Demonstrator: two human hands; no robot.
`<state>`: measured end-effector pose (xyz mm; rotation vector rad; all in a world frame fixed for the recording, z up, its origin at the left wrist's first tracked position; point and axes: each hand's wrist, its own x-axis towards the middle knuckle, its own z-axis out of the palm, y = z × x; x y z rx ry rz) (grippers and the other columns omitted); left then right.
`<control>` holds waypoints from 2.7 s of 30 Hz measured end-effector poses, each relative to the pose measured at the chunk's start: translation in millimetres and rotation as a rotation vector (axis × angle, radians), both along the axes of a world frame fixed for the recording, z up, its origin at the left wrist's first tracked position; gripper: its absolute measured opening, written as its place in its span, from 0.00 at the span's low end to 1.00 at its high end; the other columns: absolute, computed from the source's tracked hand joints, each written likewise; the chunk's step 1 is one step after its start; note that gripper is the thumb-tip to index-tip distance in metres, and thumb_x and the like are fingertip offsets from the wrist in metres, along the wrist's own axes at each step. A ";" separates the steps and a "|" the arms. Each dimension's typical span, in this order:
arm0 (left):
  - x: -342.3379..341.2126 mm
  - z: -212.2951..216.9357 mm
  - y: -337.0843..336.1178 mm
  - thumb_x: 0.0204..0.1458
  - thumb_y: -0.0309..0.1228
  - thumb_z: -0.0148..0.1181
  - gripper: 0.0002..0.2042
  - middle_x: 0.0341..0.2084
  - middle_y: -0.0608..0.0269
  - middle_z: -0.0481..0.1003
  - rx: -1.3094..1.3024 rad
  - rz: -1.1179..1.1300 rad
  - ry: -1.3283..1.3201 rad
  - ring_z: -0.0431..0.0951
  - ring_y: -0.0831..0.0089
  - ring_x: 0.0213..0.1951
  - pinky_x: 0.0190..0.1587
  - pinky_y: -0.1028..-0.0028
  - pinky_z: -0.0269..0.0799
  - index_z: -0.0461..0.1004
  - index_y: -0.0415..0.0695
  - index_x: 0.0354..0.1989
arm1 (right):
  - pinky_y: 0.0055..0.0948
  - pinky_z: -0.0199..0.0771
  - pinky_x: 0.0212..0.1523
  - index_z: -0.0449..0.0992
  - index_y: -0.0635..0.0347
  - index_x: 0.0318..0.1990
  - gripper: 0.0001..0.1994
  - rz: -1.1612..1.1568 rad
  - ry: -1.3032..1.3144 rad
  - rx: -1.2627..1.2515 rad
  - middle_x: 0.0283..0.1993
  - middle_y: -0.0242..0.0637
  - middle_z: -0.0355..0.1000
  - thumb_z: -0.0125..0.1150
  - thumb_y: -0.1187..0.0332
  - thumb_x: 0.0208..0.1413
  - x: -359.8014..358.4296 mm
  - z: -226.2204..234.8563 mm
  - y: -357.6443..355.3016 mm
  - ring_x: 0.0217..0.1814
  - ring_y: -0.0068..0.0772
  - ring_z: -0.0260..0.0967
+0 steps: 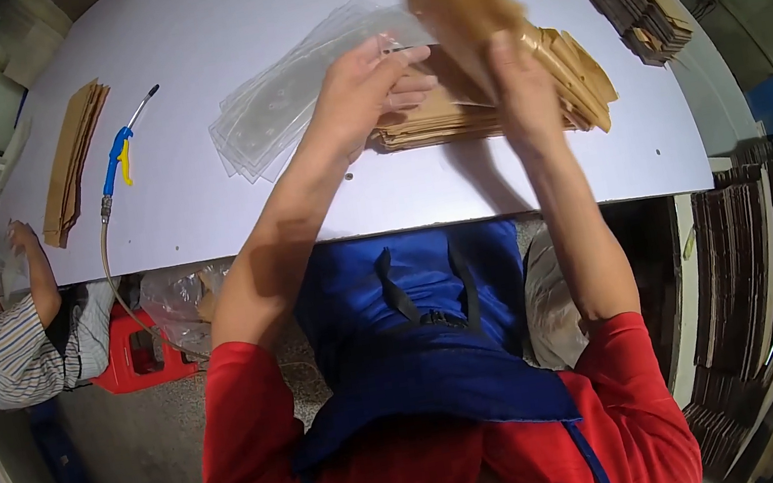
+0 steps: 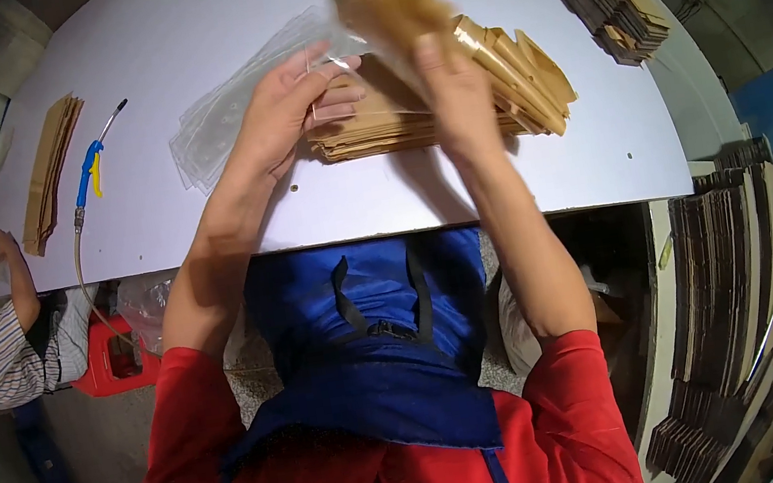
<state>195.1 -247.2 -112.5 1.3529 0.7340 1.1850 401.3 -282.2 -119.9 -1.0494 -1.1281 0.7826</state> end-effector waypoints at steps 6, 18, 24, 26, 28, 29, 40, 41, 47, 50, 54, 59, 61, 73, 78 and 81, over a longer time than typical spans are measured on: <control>-41.8 -5.4 7.3 0.65 0.29 0.54 0.26 0.55 0.43 0.75 -0.039 -0.120 -0.188 0.84 0.65 0.45 0.44 0.80 0.83 0.56 0.27 0.67 | 0.34 0.77 0.62 0.66 0.65 0.63 0.19 0.236 1.013 0.227 0.62 0.46 0.70 0.50 0.63 0.71 167.2 31.8 35.7 0.62 0.39 0.72; -150.7 -24.7 31.2 0.64 0.30 0.54 0.25 0.60 0.39 0.70 0.033 0.106 -0.301 0.78 0.54 0.55 0.52 0.70 0.80 0.59 0.26 0.65 | 0.33 0.81 0.53 0.73 0.66 0.59 0.18 -0.323 0.769 0.531 0.57 0.47 0.75 0.55 0.65 0.67 314.7 114.8 41.3 0.56 0.39 0.76; -142.1 -50.1 5.5 0.60 0.39 0.61 0.31 0.67 0.42 0.62 0.507 0.966 0.662 0.65 0.53 0.67 0.66 0.60 0.65 0.60 0.33 0.67 | 0.24 0.74 0.40 0.79 0.67 0.52 0.17 -1.081 -0.370 0.685 0.43 0.44 0.80 0.57 0.68 0.58 201.0 144.8 -12.4 0.40 0.30 0.75; -105.6 -46.7 -4.8 0.58 0.41 0.63 0.32 0.68 0.46 0.60 0.557 0.821 0.595 0.62 0.55 0.68 0.68 0.60 0.60 0.62 0.38 0.67 | 0.24 0.73 0.39 0.81 0.65 0.51 0.17 -1.044 -0.663 0.560 0.37 0.40 0.81 0.53 0.76 0.55 178.7 133.4 -14.9 0.34 0.28 0.73; -81.5 -51.3 -16.5 0.56 0.40 0.65 0.29 0.68 0.54 0.62 0.775 0.415 0.783 0.66 0.57 0.66 0.66 0.64 0.64 0.67 0.46 0.65 | 0.24 0.75 0.42 0.80 0.62 0.54 0.20 -0.685 -0.841 0.779 0.40 0.36 0.82 0.53 0.80 0.53 101.6 84.3 19.8 0.36 0.31 0.75; -72.4 -52.3 -15.0 0.56 0.40 0.65 0.29 0.68 0.54 0.62 0.774 0.410 0.781 0.66 0.57 0.66 0.66 0.64 0.64 0.67 0.46 0.65 | 0.27 0.76 0.48 0.80 0.62 0.54 0.20 -0.595 -0.888 0.789 0.47 0.38 0.81 0.54 0.82 0.53 62.3 57.2 24.2 0.44 0.34 0.78; -14.5 -38.6 14.8 0.61 0.32 0.58 0.23 0.56 0.53 0.75 0.857 0.456 0.759 0.68 0.59 0.64 0.62 0.64 0.69 0.68 0.40 0.64 | 0.41 0.71 0.61 0.80 0.58 0.51 0.17 -0.108 -0.996 0.333 0.56 0.50 0.74 0.56 0.57 0.65 -34.0 -30.7 17.2 0.61 0.50 0.70; -5.5 -35.6 14.7 0.62 0.32 0.57 0.22 0.55 0.52 0.76 0.860 0.572 0.730 0.70 0.60 0.62 0.60 0.65 0.71 0.67 0.38 0.64 | 0.41 0.71 0.61 0.80 0.60 0.51 0.18 -0.061 -0.874 0.252 0.57 0.51 0.74 0.57 0.56 0.65 -32.5 -27.7 19.7 0.61 0.49 0.70; -0.2 7.7 4.0 0.65 0.33 0.55 0.24 0.53 0.49 0.77 0.137 0.092 0.115 0.80 0.63 0.51 0.50 0.71 0.80 0.63 0.31 0.65 | 0.37 0.73 0.61 0.74 0.65 0.57 0.21 0.135 0.240 -0.097 0.59 0.47 0.73 0.55 0.56 0.68 8.2 22.1 10.9 0.60 0.40 0.71; -10.2 6.2 2.4 0.66 0.31 0.53 0.23 0.54 0.46 0.76 -0.068 -0.046 -0.095 0.85 0.66 0.41 0.44 0.77 0.83 0.63 0.28 0.64 | 0.32 0.76 0.60 0.65 0.64 0.64 0.21 0.240 1.007 0.038 0.59 0.44 0.73 0.50 0.61 0.71 92.3 29.4 31.3 0.60 0.37 0.73; -55.1 -12.6 26.5 0.66 0.28 0.50 0.20 0.54 0.45 0.76 -0.056 0.014 -0.246 0.84 0.65 0.43 0.44 0.76 0.84 0.63 0.28 0.63 | 0.37 0.77 0.61 0.70 0.63 0.60 0.17 0.246 1.080 0.207 0.59 0.43 0.73 0.54 0.64 0.69 234.9 32.6 53.5 0.59 0.38 0.74; -118.6 -28.9 52.1 0.64 0.29 0.54 0.24 0.50 0.44 0.78 -0.050 0.005 -0.368 0.84 0.63 0.42 0.44 0.79 0.82 0.62 0.28 0.64 | 0.40 0.79 0.59 0.72 0.62 0.58 0.16 -0.119 0.917 0.381 0.58 0.43 0.75 0.55 0.65 0.68 381.0 43.1 67.0 0.56 0.39 0.76; -148.0 -28.5 46.8 0.64 0.30 0.54 0.25 0.53 0.43 0.76 -0.048 0.141 -0.303 0.82 0.61 0.47 0.49 0.76 0.80 0.61 0.28 0.65 | 0.41 0.79 0.58 0.73 0.62 0.57 0.15 -0.147 0.883 0.426 0.57 0.43 0.76 0.55 0.65 0.67 390.9 57.6 63.1 0.55 0.39 0.77; -59.6 -44.8 -26.5 0.56 0.32 0.63 0.19 0.62 0.57 0.70 0.727 0.409 0.735 0.70 0.59 0.62 0.63 0.67 0.67 0.76 0.45 0.57 | 0.28 0.74 0.46 0.80 0.63 0.52 0.18 -0.559 -0.888 0.833 0.50 0.38 0.81 0.53 0.81 0.55 85.1 48.0 35.8 0.44 0.34 0.76; -34.5 -57.0 -1.8 0.56 0.30 0.62 0.11 0.61 0.58 0.71 0.853 0.357 0.767 0.71 0.60 0.59 0.59 0.68 0.69 0.80 0.46 0.48 | 0.47 0.63 0.66 0.82 0.59 0.49 0.14 -0.140 -1.128 0.455 0.56 0.41 0.77 0.61 0.63 0.61 -18.8 -42.2 36.9 0.65 0.49 0.67; -28.9 -58.5 4.3 0.58 0.31 0.60 0.10 0.61 0.58 0.71 0.798 0.360 0.749 0.70 0.61 0.60 0.60 0.66 0.67 0.80 0.44 0.46 | 0.50 0.59 0.68 0.82 0.60 0.49 0.15 -0.142 -1.151 0.439 0.58 0.40 0.76 0.59 0.62 0.62 -28.0 -37.7 26.8 0.67 0.50 0.66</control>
